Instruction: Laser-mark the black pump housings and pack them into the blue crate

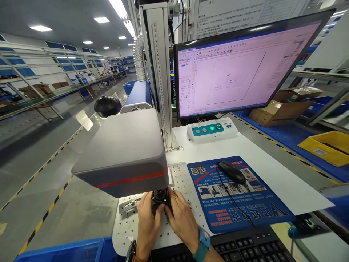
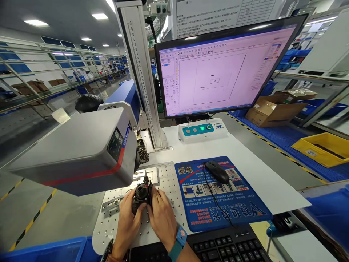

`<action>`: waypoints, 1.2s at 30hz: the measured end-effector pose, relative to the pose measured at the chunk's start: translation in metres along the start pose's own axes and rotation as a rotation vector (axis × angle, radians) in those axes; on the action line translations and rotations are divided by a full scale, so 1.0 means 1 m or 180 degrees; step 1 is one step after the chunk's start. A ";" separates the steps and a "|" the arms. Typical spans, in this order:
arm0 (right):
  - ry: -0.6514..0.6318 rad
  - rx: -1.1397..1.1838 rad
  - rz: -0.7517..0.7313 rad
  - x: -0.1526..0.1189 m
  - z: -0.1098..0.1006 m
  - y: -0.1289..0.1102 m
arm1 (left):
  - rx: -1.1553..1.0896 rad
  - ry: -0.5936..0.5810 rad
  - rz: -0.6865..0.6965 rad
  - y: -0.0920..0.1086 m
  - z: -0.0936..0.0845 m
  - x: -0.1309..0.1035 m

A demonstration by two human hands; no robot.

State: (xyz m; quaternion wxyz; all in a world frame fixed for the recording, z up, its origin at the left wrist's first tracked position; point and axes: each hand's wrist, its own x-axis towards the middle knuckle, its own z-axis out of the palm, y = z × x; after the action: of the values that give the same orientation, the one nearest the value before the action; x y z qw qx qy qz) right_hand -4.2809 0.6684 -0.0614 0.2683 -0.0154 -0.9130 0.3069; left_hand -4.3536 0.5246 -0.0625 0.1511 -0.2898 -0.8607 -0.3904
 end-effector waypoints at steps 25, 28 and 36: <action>-0.0003 0.0107 0.0024 0.002 -0.006 -0.004 | -0.0024 -0.0009 -0.0053 -0.003 0.003 -0.001; -0.0021 0.0120 0.0021 0.002 -0.005 -0.004 | -0.0031 -0.0013 -0.0050 -0.003 0.002 -0.001; -0.0101 0.0262 0.0151 0.002 0.001 0.000 | -0.0033 0.0037 -0.0045 -0.006 0.005 -0.002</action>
State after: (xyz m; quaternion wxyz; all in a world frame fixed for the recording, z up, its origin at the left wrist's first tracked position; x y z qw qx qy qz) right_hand -4.2830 0.6679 -0.0612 0.2469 -0.0211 -0.9031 0.3507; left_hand -4.3562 0.5245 -0.0703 0.1518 -0.2822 -0.8598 -0.3976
